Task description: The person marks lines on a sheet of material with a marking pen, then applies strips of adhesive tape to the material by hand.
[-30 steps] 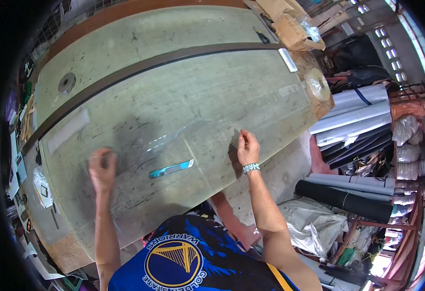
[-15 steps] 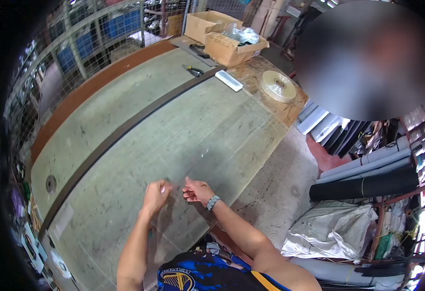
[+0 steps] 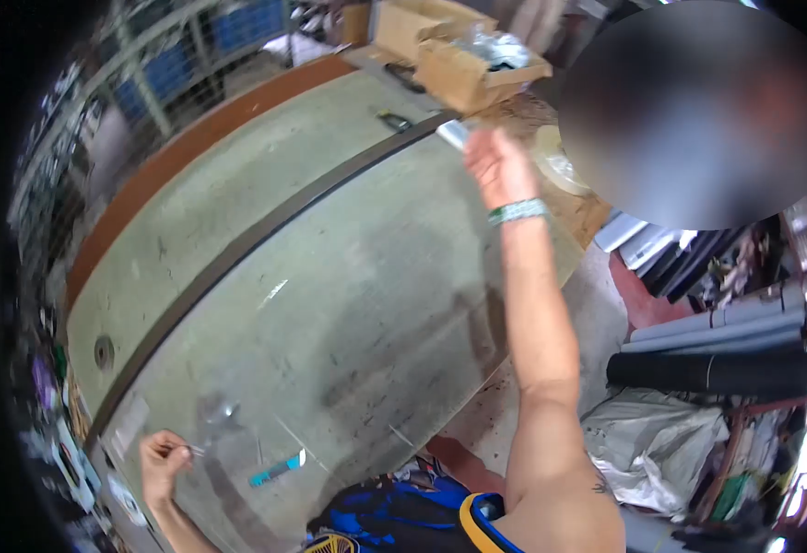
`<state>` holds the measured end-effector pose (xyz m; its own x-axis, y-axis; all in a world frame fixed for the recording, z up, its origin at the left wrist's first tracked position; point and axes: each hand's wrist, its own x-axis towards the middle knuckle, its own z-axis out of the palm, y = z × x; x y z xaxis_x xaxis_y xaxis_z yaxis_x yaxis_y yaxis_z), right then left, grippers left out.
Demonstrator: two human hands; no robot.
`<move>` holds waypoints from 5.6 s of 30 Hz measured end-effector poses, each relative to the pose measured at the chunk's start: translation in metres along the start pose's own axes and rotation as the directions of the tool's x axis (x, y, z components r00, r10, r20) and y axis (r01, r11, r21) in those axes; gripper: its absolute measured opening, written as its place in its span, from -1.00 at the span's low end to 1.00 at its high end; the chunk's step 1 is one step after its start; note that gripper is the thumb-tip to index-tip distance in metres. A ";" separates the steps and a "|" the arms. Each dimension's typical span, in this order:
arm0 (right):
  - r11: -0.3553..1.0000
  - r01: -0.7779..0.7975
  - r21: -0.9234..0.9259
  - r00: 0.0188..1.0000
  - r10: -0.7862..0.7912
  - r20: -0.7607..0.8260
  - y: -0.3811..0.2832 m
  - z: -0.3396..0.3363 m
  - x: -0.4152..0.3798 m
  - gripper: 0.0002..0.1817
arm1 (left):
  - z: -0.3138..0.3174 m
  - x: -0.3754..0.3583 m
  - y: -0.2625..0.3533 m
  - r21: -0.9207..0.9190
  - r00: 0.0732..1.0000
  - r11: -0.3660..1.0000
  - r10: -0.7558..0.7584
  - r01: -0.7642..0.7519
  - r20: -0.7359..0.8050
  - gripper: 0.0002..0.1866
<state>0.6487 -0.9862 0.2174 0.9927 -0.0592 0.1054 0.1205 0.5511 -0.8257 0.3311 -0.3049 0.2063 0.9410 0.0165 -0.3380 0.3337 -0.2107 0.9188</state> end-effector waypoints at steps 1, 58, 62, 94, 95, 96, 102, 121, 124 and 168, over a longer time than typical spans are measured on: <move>0.996 0.055 0.072 0.993 -0.046 -0.112 -0.013 0.015 0.004 -0.77 | -0.019 -0.005 -0.008 0.054 1.000 0.998 -0.006 0.008 -0.028 -0.69; 0.168 0.046 -0.985 0.504 0.847 0.169 0.381 0.281 -0.274 -0.78 | -0.251 -0.218 -0.334 0.019 0.327 0.970 -0.063 0.244 -0.943 -0.57; 0.142 0.052 -0.989 0.507 0.849 0.149 0.380 0.281 -0.272 -0.79 | -0.247 -0.217 -0.337 -0.020 0.299 0.976 -0.086 0.218 -0.950 -0.59; 0.099 0.023 -0.995 0.561 0.822 0.095 0.365 0.266 -0.272 -0.77 | -0.245 -0.211 -0.340 -0.073 0.210 0.988 -0.101 0.139 -0.972 -0.73; 0.090 0.025 -0.996 0.564 0.821 0.089 0.363 0.260 -0.267 -0.77 | -0.245 -0.211 -0.341 -0.070 0.214 0.987 -0.100 0.144 -0.972 -0.73; 0.083 0.024 -0.996 0.568 0.819 0.082 0.361 0.246 -0.259 -0.76 | -0.245 -0.212 -0.341 -0.065 0.219 0.986 -0.098 0.150 -0.971 -0.73; -0.166 0.764 -0.624 0.628 0.416 0.658 0.313 0.290 -0.287 -0.63 | -0.247 -0.211 -0.347 -0.058 0.226 0.992 -0.082 0.110 -0.971 -0.77; 0.158 0.330 -0.931 0.670 0.655 0.349 0.331 0.309 -0.423 -0.78 | -0.254 -0.207 -0.364 0.003 0.250 0.991 -0.030 0.132 -0.968 -0.68; 0.393 0.060 -0.918 0.706 0.633 0.317 0.325 0.345 -0.442 -0.81 | -0.253 -0.208 -0.363 0.004 0.263 0.990 -0.033 0.140 -0.964 -0.70; 0.445 0.304 -0.842 0.894 0.171 0.413 0.504 0.519 -0.540 -0.64 | -0.254 -0.210 -0.348 0.185 0.274 0.958 0.122 0.219 -0.954 -0.72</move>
<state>0.1682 -0.2450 0.0319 0.9047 0.3852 0.1821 0.3632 -0.4738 -0.8022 0.0317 0.0135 0.0088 0.3523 0.9112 0.2137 0.5157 -0.3795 0.7681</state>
